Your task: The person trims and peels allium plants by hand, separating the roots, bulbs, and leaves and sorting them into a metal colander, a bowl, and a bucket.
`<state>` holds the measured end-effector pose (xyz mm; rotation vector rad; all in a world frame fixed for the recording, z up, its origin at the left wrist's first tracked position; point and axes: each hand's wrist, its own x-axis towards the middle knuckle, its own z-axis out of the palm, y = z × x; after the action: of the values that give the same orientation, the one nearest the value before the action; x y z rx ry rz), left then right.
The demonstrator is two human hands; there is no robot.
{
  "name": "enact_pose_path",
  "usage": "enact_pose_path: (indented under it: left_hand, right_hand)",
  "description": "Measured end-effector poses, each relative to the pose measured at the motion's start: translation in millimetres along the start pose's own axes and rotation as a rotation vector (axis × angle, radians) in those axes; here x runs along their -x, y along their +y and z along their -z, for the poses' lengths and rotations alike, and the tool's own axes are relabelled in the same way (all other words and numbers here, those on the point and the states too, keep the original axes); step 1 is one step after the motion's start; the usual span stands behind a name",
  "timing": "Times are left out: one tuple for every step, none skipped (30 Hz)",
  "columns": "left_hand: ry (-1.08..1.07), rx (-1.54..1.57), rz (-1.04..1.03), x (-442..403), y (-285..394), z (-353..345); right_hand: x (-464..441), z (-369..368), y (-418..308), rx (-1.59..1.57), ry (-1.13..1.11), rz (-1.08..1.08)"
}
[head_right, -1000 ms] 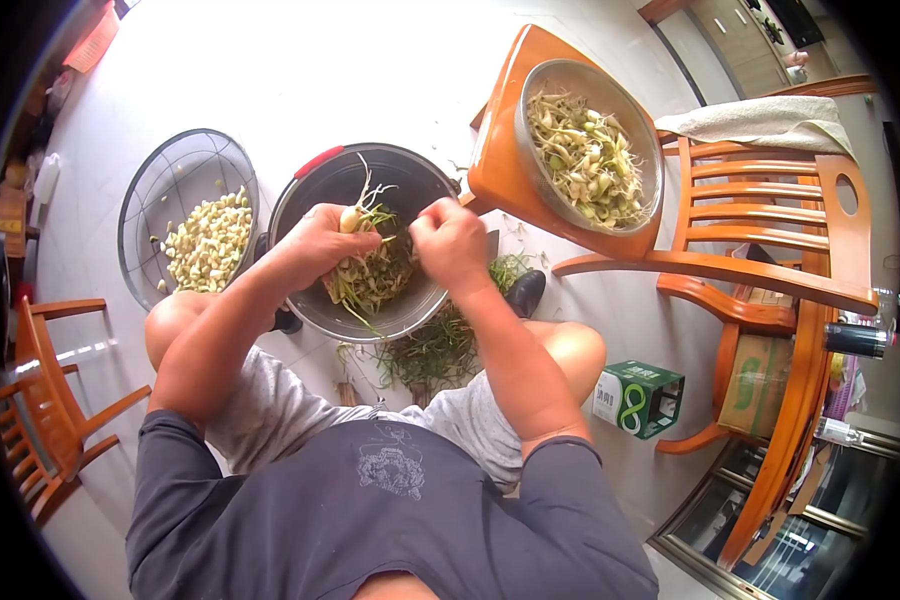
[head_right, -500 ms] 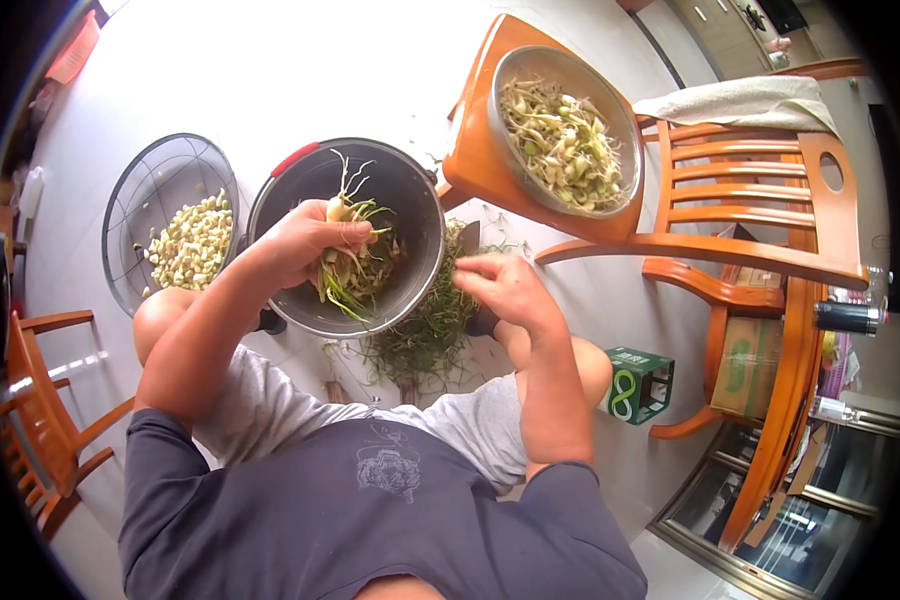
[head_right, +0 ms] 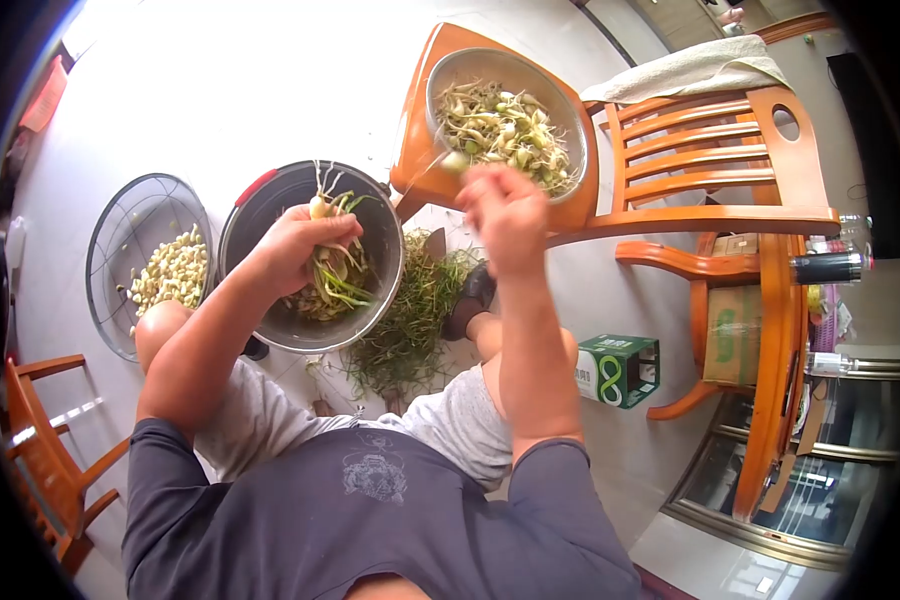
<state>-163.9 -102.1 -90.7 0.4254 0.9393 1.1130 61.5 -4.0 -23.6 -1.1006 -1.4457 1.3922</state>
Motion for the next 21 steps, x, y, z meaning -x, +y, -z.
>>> enact_pose_path:
  left_hand:
    - [0.015,0.003,-0.001,-0.5,-0.2,-1.5]
    - [0.031,0.006,-0.004,-0.9,0.0,-3.1]
    - [0.046,0.010,-0.009,-1.6,0.8,-4.5]
    - [0.064,0.017,-0.018,-2.5,1.8,-5.2]
    - [0.027,-0.003,-0.023,-4.0,0.8,-2.5]
    - [0.018,0.005,-0.041,-3.6,1.3,-3.3]
    - [0.013,0.012,-0.056,-2.1,1.7,-5.6]
    - [0.011,0.016,-0.068,0.4,2.3,-7.2]
    - [0.011,0.023,-0.086,2.9,3.7,-9.3]
    - [-0.009,0.012,-0.093,3.2,3.7,-8.5]
    - [-0.028,0.001,-0.100,2.9,3.6,-6.2]
    - [-0.047,-0.012,-0.107,3.7,4.3,-4.5]
    - [-0.054,0.002,-0.112,5.8,5.1,-4.6]
    - [-0.055,0.010,-0.126,4.7,2.8,-3.1]
    - [-0.054,0.016,-0.111,7.3,3.8,-3.5]
    - [-0.056,0.023,-0.096,9.1,4.8,-4.0]
    - [-0.054,0.026,-0.085,7.2,2.4,-1.4]
    - [-0.054,0.029,-0.073,4.7,-1.0,1.2]
    - [-0.054,0.032,-0.061,2.5,-3.2,3.0]
    - [-0.048,0.017,-0.054,1.1,-4.4,4.5]
    - [-0.041,0.002,-0.048,2.2,-3.3,4.4]
  right_hand:
    - [-13.2,6.4,-9.2,-0.073,0.076,-0.046]
    - [-27.0,16.9,-13.3,-0.106,0.045,-0.087]
    - [-31.0,19.9,-17.6,-0.224,0.038,-0.154]
    - [-34.2,20.1,-22.0,-0.339,0.026,-0.221]
    - [-33.2,16.6,-24.1,-0.414,-0.020,-0.261]
    - [-26.4,7.6,-25.7,-0.490,-0.067,-0.307]
    - [-20.1,-0.6,-24.5,-0.570,-0.113,-0.357]
    - [-16.1,-7.4,-20.9,-0.607,-0.194,-0.377]
    - [-12.6,-13.6,-15.9,-0.649,-0.276,-0.397]
    - [-9.7,-19.9,-10.4,-0.694,-0.358,-0.417]
    - [-7.1,-25.6,-3.1,-0.668,-0.438,-0.406]
    - [-3.9,-33.2,0.2,-0.674,-0.449,-0.443]
    - [2.6,-42.8,3.5,-0.553,-0.414,-0.382]
    - [8.8,-53.9,4.9,-0.429,-0.377,-0.320]
    - [8.7,-56.8,19.1,-0.401,-0.412,-0.266]
    - [12.5,-64.1,23.3,-0.251,-0.459,-0.166]
    - [16.2,-73.1,28.3,-0.161,-0.471,-0.080]
    - [19.7,-80.9,34.4,-0.069,-0.481,0.007]
    - [22.3,-86.2,39.8,0.059,-0.477,0.072]
    - [24.6,-89.3,40.6,0.173,-0.463,0.149]
    - [28.0,-91.7,35.5,0.272,-0.486,0.218]
